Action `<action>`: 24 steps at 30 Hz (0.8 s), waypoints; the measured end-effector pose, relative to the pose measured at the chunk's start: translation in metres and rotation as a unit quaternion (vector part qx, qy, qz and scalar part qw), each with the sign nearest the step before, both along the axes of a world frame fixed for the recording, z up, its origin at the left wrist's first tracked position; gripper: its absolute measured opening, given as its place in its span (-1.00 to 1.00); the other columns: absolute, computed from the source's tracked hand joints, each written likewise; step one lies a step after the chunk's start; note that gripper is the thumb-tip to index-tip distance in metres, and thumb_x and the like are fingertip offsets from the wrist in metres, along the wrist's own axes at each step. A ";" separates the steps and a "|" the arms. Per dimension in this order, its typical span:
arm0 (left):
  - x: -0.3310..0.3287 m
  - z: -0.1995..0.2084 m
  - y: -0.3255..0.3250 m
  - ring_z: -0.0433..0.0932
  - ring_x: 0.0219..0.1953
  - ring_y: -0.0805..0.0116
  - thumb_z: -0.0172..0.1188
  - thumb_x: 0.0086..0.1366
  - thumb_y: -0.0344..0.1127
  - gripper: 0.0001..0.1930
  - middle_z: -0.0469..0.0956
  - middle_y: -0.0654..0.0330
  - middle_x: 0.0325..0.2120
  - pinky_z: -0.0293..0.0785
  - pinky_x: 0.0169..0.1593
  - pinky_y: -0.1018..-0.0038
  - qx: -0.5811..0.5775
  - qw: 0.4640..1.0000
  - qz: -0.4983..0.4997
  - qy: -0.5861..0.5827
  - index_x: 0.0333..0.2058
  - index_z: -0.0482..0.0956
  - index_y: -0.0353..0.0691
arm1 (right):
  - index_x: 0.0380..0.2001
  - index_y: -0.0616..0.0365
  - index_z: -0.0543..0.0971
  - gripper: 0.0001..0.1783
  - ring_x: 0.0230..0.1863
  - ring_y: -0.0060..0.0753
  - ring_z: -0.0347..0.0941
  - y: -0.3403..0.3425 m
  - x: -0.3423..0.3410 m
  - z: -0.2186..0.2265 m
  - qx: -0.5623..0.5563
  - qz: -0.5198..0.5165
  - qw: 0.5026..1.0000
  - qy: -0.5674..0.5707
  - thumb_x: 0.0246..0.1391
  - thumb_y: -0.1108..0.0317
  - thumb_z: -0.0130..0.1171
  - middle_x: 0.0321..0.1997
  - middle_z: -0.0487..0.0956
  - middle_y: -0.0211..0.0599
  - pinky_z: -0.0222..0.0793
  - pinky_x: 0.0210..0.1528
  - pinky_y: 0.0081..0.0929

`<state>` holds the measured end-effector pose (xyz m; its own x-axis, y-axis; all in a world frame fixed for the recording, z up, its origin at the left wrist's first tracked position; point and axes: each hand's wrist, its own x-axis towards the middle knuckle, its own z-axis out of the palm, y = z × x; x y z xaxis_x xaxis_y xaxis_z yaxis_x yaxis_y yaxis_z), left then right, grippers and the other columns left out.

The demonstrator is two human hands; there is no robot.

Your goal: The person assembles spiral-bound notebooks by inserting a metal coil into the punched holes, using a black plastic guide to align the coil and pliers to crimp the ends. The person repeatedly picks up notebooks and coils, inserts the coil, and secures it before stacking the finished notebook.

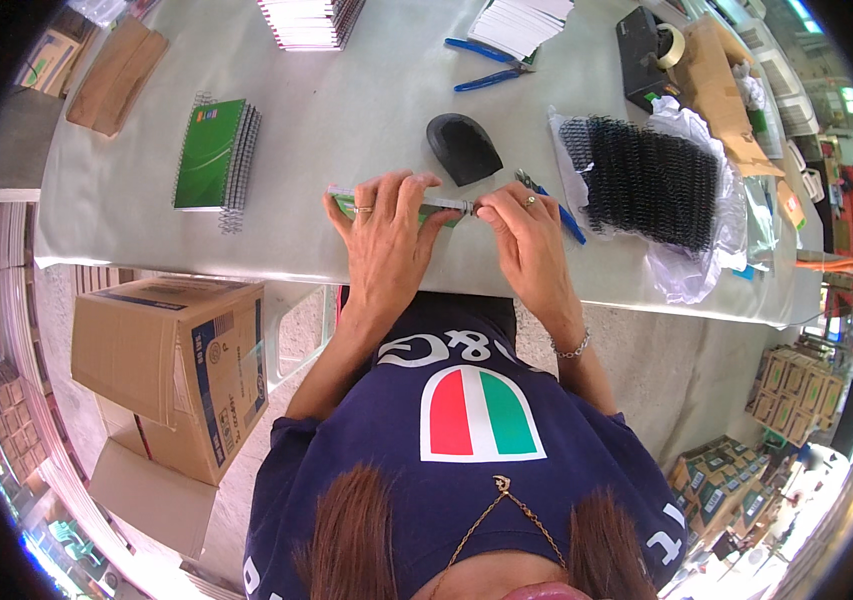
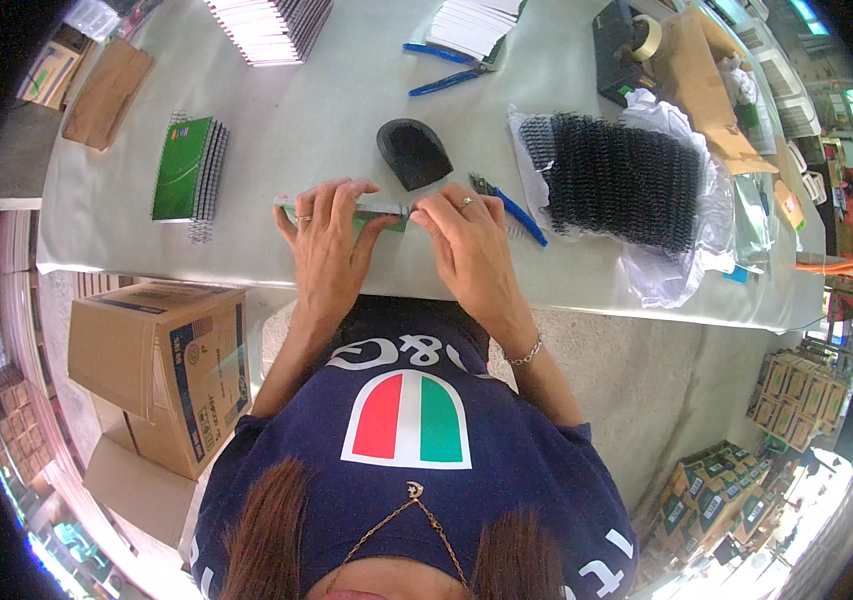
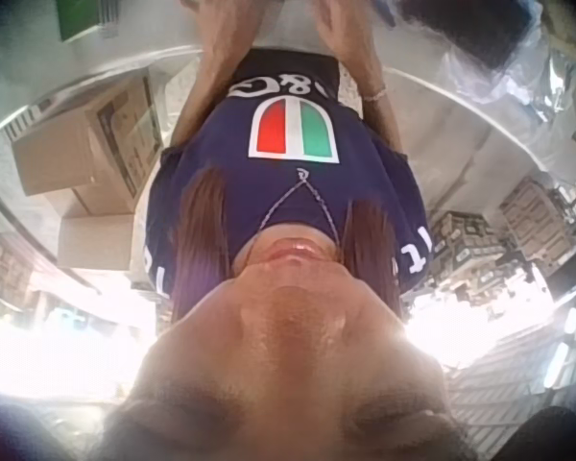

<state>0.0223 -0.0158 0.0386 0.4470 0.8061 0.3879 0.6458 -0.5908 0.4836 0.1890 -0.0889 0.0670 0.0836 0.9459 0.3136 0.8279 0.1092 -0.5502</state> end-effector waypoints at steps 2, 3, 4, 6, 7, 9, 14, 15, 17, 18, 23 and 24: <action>-0.002 0.002 -0.001 0.36 0.08 0.18 0.40 0.17 -0.11 -0.53 0.38 0.20 0.02 0.00 0.23 -0.13 -0.018 0.999 0.001 -0.026 0.05 0.48 0.06 | -0.17 0.13 0.50 -0.87 -0.14 -0.22 0.47 0.001 -0.002 0.002 0.003 -0.008 1.000 -0.005 0.24 0.39 0.14 -0.22 0.55 -0.29 0.19 -0.04 -0.25; -0.002 0.003 -0.001 0.35 0.10 0.11 0.43 0.13 -0.14 -0.48 0.34 0.12 0.05 0.04 0.23 -0.11 -0.018 0.997 0.018 -0.074 0.06 0.47 0.04 | -0.20 0.13 0.51 -0.90 -0.14 -0.22 0.47 0.003 -0.008 0.007 0.004 -0.023 0.999 0.021 0.24 0.39 0.14 -0.23 0.54 -0.29 0.19 -0.03 -0.25; 0.000 0.003 0.000 0.33 0.12 0.05 0.47 0.09 -0.16 -0.43 0.29 0.05 0.09 0.07 0.23 -0.08 -0.018 0.992 0.036 -0.121 0.07 0.46 0.02 | -0.23 0.14 0.52 -0.91 -0.14 -0.22 0.47 0.004 -0.011 0.010 0.005 -0.039 0.998 0.047 0.24 0.39 0.14 -0.25 0.53 -0.29 0.19 -0.03 -0.25; -0.001 0.004 0.001 0.30 0.15 -0.07 0.54 0.01 -0.20 -0.36 0.24 -0.07 0.11 0.16 0.21 -0.04 -0.032 0.984 0.053 -0.169 0.07 0.44 -0.04 | -0.26 0.15 0.53 -0.91 -0.15 -0.20 0.47 0.004 -0.005 0.008 -0.014 -0.002 1.000 0.004 0.23 0.39 0.16 -0.25 0.53 -0.30 0.20 -0.04 -0.23; -0.004 0.006 0.002 0.28 0.16 -0.12 0.57 -0.03 -0.21 -0.33 0.23 -0.11 0.11 0.21 0.19 -0.02 -0.047 0.983 0.053 -0.170 0.05 0.44 -0.08 | -0.27 0.16 0.53 -0.91 -0.15 -0.20 0.47 0.004 0.000 0.007 -0.022 0.018 0.999 -0.017 0.22 0.39 0.17 -0.25 0.54 -0.31 0.21 -0.05 -0.21; -0.011 0.002 0.004 0.26 0.17 -0.18 0.61 -0.09 -0.21 -0.31 0.22 -0.15 0.09 0.28 0.15 0.00 -0.068 0.981 0.038 -0.175 0.01 0.42 -0.13 | -0.25 0.16 0.52 -0.87 -0.05 -0.15 0.47 0.012 0.013 0.013 -0.102 0.065 0.988 0.096 0.16 0.41 0.23 -0.16 0.55 -0.26 0.24 0.02 -0.14; -0.018 -0.007 0.019 0.27 0.14 -0.18 0.62 -0.11 -0.21 -0.34 0.25 -0.13 0.01 0.39 0.07 0.03 -0.110 0.979 -0.028 -0.171 -0.11 0.38 -0.23 | -0.14 0.13 0.51 -0.66 0.23 -0.01 0.38 0.065 0.050 0.001 -0.041 0.148 0.987 0.038 0.00 0.46 0.36 0.14 0.47 -0.20 0.27 0.25 -0.11; -0.019 -0.008 0.022 0.28 0.13 -0.17 0.62 -0.11 -0.20 -0.34 0.25 -0.13 -0.01 0.40 0.06 0.05 -0.114 0.980 -0.041 -0.158 -0.12 0.38 -0.23 | -0.11 0.12 0.50 -0.62 0.27 0.01 0.35 0.074 0.055 -0.005 -0.061 0.168 0.984 0.009 -0.03 0.46 0.37 0.19 0.44 -0.21 0.25 0.28 -0.13; -0.024 -0.010 0.029 0.31 0.11 -0.15 0.62 -0.12 -0.18 -0.33 0.26 -0.12 -0.03 0.42 0.05 0.08 -0.121 0.982 -0.069 -0.131 -0.12 0.37 -0.24 | -0.06 0.08 0.50 -0.56 0.31 -0.01 0.32 0.080 0.058 -0.015 -0.092 0.191 0.977 -0.025 -0.05 0.48 0.38 0.29 0.37 -0.24 0.23 0.33 -0.22; -0.028 -0.008 0.030 0.31 0.10 -0.13 0.62 -0.12 -0.16 -0.32 0.26 -0.11 -0.03 0.42 0.05 0.09 -0.117 0.982 -0.068 -0.134 -0.12 0.37 -0.24 | -0.03 0.06 0.50 -0.53 0.32 -0.06 0.32 0.084 0.056 -0.017 -0.104 0.199 0.974 -0.034 -0.05 0.50 0.37 0.35 0.33 -0.27 0.23 0.33 -0.28; -0.049 -0.001 0.038 0.34 0.09 -0.08 0.64 -0.16 -0.07 -0.27 0.28 -0.04 -0.05 0.45 0.07 0.13 -0.105 0.984 -0.037 -0.139 -0.10 0.39 -0.21 | 0.02 0.11 0.51 -0.40 0.21 -0.30 0.39 0.071 0.060 -0.012 -0.234 0.163 0.914 0.288 -0.02 0.05 0.46 0.33 0.35 -0.22 0.35 0.18 -0.35; -0.050 -0.006 0.039 0.34 0.09 -0.08 0.64 -0.18 -0.06 -0.25 0.29 -0.03 -0.05 0.45 0.08 0.13 -0.101 0.980 -0.047 -0.162 -0.08 0.39 -0.21 | 0.02 0.14 0.51 -0.32 0.20 -0.34 0.39 0.058 0.076 -0.025 -0.261 0.144 0.873 0.385 -0.04 -0.06 0.46 0.32 0.35 -0.17 0.36 0.17 -0.37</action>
<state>-0.0278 0.0232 0.0323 0.4023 0.8420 0.3594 0.3855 -0.5119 0.7677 0.2648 -0.0308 0.0422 -0.1866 0.9594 -0.2115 0.1710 -0.1802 -0.9686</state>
